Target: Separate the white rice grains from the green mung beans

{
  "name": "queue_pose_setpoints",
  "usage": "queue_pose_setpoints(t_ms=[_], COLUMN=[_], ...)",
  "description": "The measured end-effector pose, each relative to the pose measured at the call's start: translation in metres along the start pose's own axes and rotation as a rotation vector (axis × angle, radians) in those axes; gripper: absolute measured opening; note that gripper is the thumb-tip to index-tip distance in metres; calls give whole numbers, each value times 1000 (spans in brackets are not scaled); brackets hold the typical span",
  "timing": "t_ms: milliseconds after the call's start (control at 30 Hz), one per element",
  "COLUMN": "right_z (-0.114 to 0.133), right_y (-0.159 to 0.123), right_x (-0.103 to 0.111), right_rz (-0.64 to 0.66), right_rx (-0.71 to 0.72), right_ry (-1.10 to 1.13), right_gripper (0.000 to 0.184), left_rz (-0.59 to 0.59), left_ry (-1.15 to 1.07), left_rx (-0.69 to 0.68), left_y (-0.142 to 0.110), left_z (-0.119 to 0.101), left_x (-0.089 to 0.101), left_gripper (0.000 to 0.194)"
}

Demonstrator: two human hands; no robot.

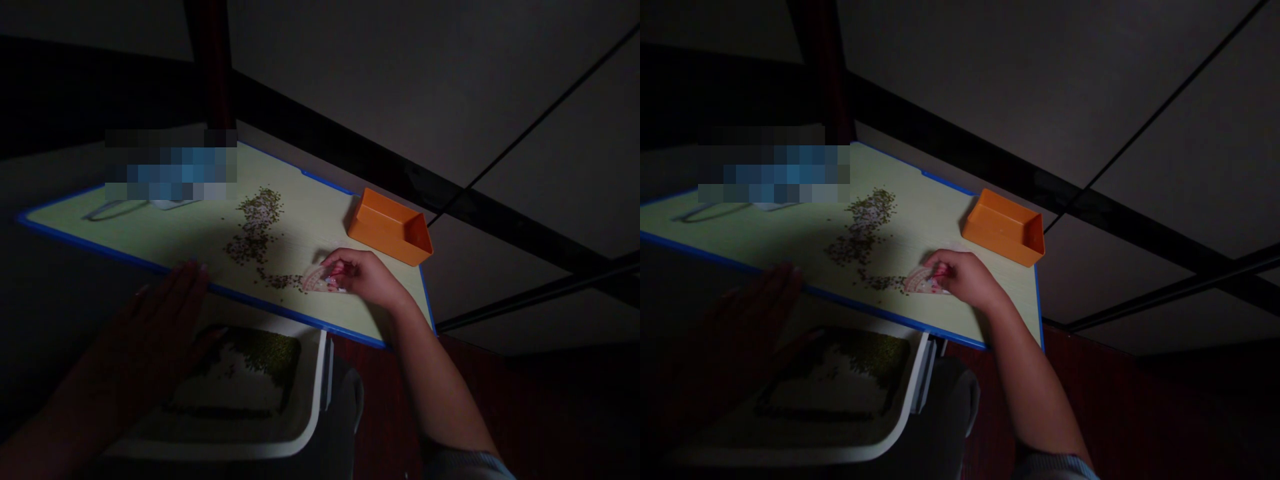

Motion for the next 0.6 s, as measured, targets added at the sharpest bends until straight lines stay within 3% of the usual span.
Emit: queue_pose_setpoints(t_ms=[200,600], right_z=[7,11], right_y=[-1,-1], right_x=[-1,-10], right_rz=[28,117], right_rx=[-26,8], right_ry=[-146,-227], right_gripper=[30,24], left_rz=[12,26], left_ry=[10,3], left_rx=[-7,7], left_y=[1,3], left_z=[-2,-2], left_x=[0,4], left_gripper=[75,77])
Point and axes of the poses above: each hand's wrist, its own y-axis towards the middle knuckle, its own x-axis out of the back of the hand, z = x × y, the point moved 5 cm from there along y, towards the middle knuckle, and after that the axes turned 1 degree about y, right-handed, at the moved point
